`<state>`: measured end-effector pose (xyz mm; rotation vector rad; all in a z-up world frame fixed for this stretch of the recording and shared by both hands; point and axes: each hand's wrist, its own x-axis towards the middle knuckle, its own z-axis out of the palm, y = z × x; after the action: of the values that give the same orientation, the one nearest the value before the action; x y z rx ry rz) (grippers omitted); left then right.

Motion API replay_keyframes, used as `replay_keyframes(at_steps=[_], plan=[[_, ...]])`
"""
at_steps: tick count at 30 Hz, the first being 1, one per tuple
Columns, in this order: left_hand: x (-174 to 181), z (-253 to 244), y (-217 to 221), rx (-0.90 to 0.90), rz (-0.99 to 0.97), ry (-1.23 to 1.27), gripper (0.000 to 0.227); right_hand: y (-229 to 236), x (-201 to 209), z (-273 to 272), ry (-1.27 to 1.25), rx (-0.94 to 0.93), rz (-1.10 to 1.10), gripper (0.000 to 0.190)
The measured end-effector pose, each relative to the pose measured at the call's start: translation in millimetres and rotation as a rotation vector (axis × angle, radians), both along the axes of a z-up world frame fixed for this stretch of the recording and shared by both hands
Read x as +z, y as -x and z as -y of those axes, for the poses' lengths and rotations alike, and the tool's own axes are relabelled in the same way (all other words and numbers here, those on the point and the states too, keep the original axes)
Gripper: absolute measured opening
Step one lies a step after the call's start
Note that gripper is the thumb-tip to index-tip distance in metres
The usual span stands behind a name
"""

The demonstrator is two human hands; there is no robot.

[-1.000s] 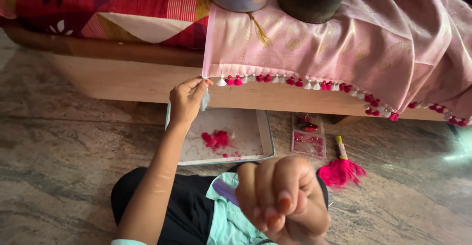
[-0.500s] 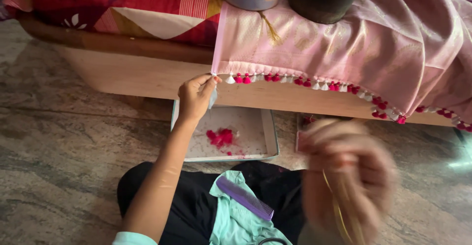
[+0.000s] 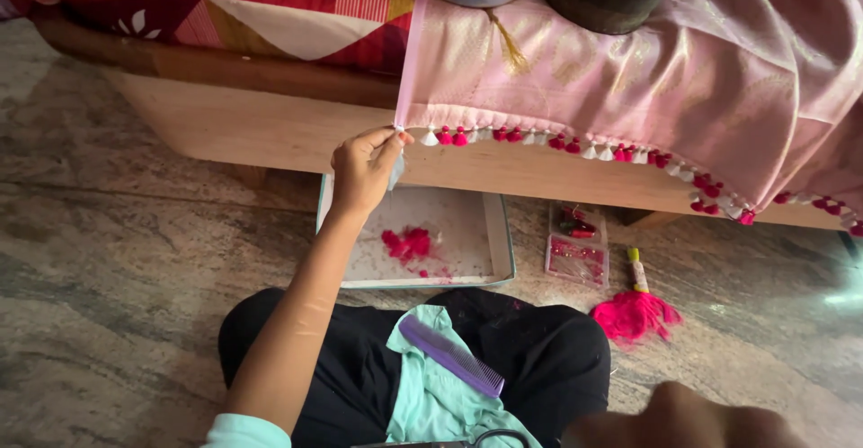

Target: Repairing a torn garment by sewing a decorative tassel edge.

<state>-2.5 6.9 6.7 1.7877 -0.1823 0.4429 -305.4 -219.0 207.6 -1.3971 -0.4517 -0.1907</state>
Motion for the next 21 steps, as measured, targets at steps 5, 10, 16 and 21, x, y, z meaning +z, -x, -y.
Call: replay_keyframes(at_steps=[5,10,16,21], plan=[[-4,-6,-8,-0.036,0.156,-0.058,0.018,-52,-19,-15,0.112,0.006,-0.065,0.020],[-6,-9,-11,-0.152,-0.060,0.094,0.020,-234,-90,-55,0.229,-0.027,-0.078,0.021],[-18,-21,-32,-0.438,-0.225,0.419,0.023,-314,-167,-59,0.296,-0.062,-0.109,0.016],[-30,-22,-44,-0.523,-0.254,0.446,0.023,-299,-144,-75,0.579,-0.340,0.105,0.010]])
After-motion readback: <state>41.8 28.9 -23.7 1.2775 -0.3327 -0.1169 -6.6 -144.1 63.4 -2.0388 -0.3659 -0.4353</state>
